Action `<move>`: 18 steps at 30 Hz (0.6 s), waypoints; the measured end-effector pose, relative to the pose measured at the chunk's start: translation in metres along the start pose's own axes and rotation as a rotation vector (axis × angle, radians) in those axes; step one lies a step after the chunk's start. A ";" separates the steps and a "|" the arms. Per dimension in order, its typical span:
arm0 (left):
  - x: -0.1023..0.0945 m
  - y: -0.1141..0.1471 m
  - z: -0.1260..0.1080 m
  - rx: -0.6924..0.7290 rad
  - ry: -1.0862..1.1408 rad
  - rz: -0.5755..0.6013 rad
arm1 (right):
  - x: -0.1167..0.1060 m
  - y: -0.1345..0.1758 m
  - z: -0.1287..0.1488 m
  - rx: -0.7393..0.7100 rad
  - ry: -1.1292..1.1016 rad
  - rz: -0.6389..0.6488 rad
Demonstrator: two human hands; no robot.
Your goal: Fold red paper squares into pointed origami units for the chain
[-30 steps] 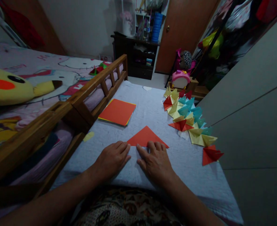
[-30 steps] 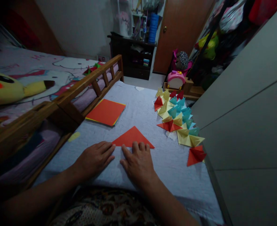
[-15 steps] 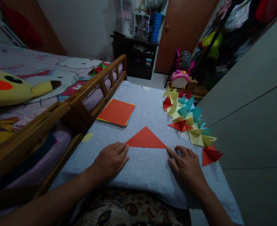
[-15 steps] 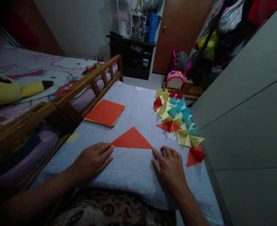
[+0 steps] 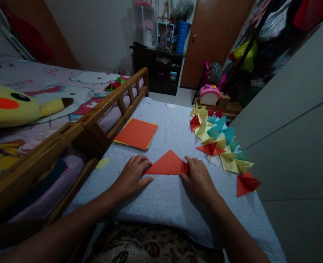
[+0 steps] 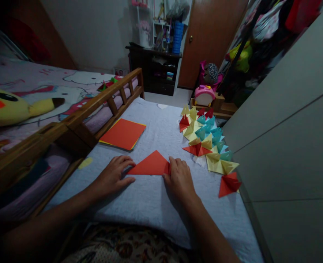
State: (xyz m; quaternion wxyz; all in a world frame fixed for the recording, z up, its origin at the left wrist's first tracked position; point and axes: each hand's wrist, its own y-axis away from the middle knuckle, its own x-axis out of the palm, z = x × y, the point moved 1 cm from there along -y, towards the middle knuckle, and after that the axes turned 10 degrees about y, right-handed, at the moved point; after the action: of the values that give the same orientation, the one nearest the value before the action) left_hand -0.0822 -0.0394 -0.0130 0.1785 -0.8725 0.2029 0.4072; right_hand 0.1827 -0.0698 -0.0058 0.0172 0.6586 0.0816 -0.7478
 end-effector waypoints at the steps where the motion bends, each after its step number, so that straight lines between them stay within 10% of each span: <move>1: 0.000 -0.001 -0.001 -0.014 0.033 0.006 | 0.003 -0.002 0.001 0.001 -0.026 -0.015; 18: 0.001 0.000 -0.002 0.267 0.006 -0.043 | 0.003 -0.004 -0.012 -0.150 -0.597 -0.227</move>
State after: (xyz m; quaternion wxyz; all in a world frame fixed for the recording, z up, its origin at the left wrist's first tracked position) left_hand -0.0802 -0.0411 -0.0127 0.3011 -0.8462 0.2370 0.3702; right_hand 0.1937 -0.0643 -0.0099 0.0054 0.3937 0.2006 -0.8971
